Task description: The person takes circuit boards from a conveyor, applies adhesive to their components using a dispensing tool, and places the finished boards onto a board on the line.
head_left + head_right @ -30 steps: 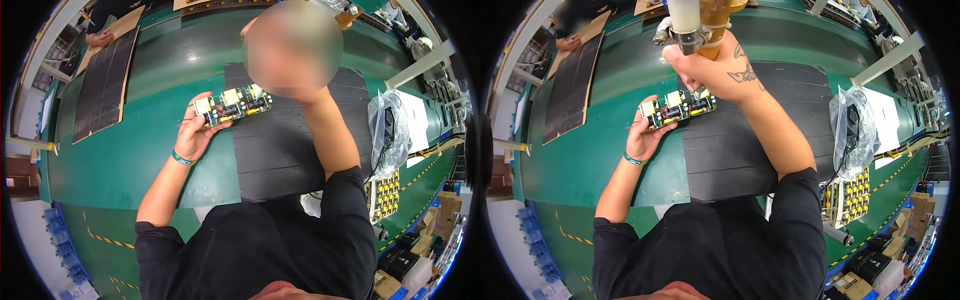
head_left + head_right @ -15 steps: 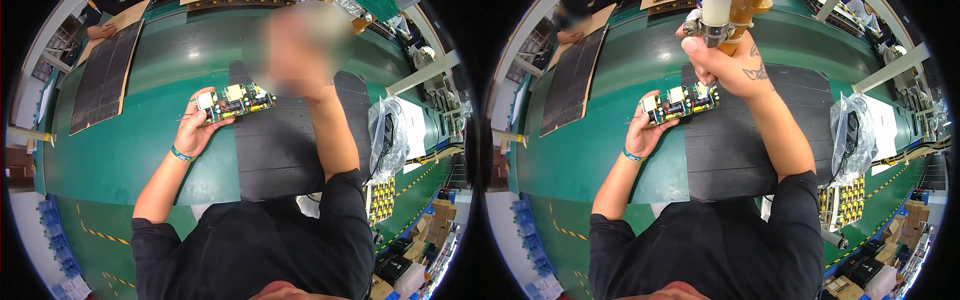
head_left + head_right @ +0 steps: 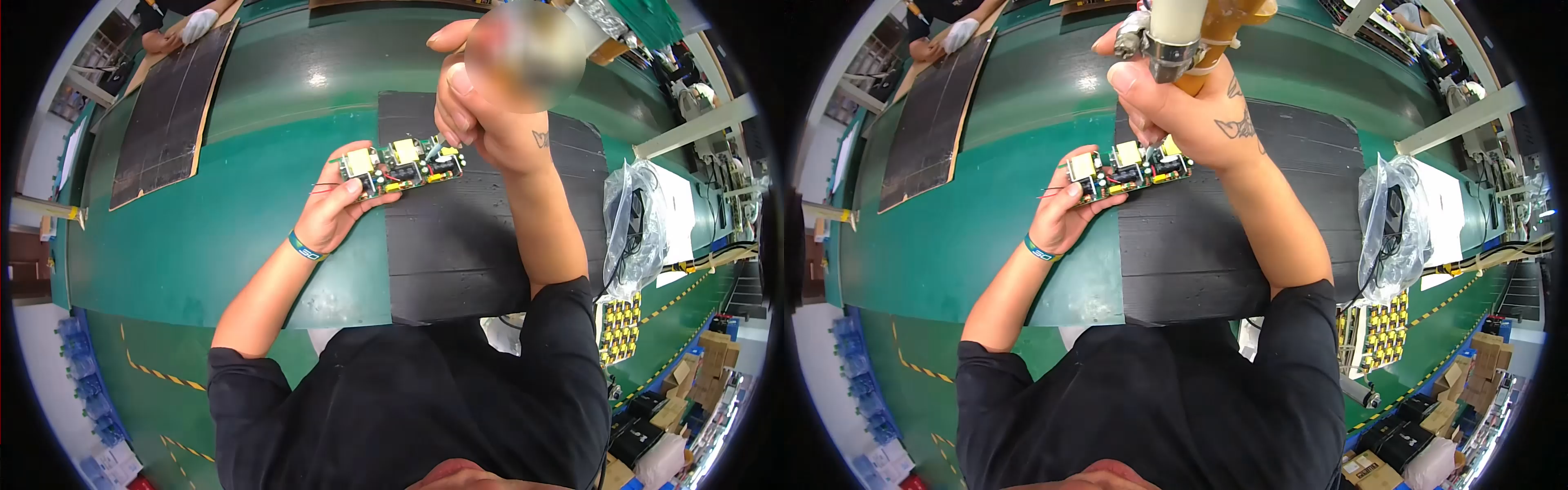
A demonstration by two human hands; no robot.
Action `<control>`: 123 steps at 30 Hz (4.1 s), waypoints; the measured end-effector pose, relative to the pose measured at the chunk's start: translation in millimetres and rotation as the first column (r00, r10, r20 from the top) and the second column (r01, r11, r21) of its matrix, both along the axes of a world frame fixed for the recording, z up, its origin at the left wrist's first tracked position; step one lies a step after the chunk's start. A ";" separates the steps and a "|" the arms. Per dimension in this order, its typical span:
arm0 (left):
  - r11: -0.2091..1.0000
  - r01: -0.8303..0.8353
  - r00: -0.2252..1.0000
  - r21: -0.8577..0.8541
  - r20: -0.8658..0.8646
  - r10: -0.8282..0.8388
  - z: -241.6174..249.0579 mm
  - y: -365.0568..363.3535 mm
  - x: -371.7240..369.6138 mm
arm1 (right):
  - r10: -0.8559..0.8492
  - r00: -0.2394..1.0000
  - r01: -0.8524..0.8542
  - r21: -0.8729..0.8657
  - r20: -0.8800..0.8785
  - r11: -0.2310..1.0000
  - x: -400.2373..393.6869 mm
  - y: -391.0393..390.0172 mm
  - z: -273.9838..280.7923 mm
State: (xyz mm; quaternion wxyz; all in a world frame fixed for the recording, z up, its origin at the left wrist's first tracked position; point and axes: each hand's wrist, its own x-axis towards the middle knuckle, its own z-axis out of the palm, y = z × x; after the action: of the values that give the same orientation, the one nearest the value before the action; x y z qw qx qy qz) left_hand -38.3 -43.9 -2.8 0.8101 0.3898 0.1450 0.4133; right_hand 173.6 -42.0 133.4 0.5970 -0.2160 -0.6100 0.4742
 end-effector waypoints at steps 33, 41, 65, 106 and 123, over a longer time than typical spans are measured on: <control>0.998 0.059 0.995 -0.004 0.079 -0.059 0.1 -1.5 0.6 | -0.012 0.999 0.012 -0.012 0.051 1.000 -11.2 -0.2 -8.4; 0.993 0.111 0.992 -0.031 0.060 -0.109 0.3 -5.0 6.0 | -0.006 0.999 0.006 -0.023 0.041 1.000 -14.3 -3.7 -6.6; 0.983 0.170 0.985 0.070 -0.048 -0.166 4.7 -13.3 15.2 | 0.035 0.996 -0.040 0.070 0.078 0.997 -32.5 -13.9 -16.6; 0.970 -0.197 0.980 0.145 0.002 0.199 35.5 72.0 -76.1 | -0.061 0.998 0.061 -0.070 -0.006 0.996 4.7 13.4 -6.4; 0.621 -0.783 0.605 -0.045 0.177 0.776 9.4 280.2 -221.3 | -0.078 0.995 0.079 0.017 -0.056 0.997 0.1 28.5 -18.9</control>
State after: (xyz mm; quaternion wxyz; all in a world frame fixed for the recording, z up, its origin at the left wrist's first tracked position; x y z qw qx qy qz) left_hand -259.6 236.4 6.6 0.5515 0.2641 0.2192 0.7603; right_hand 173.8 -13.5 114.5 0.6339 -0.2206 -0.5888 0.4504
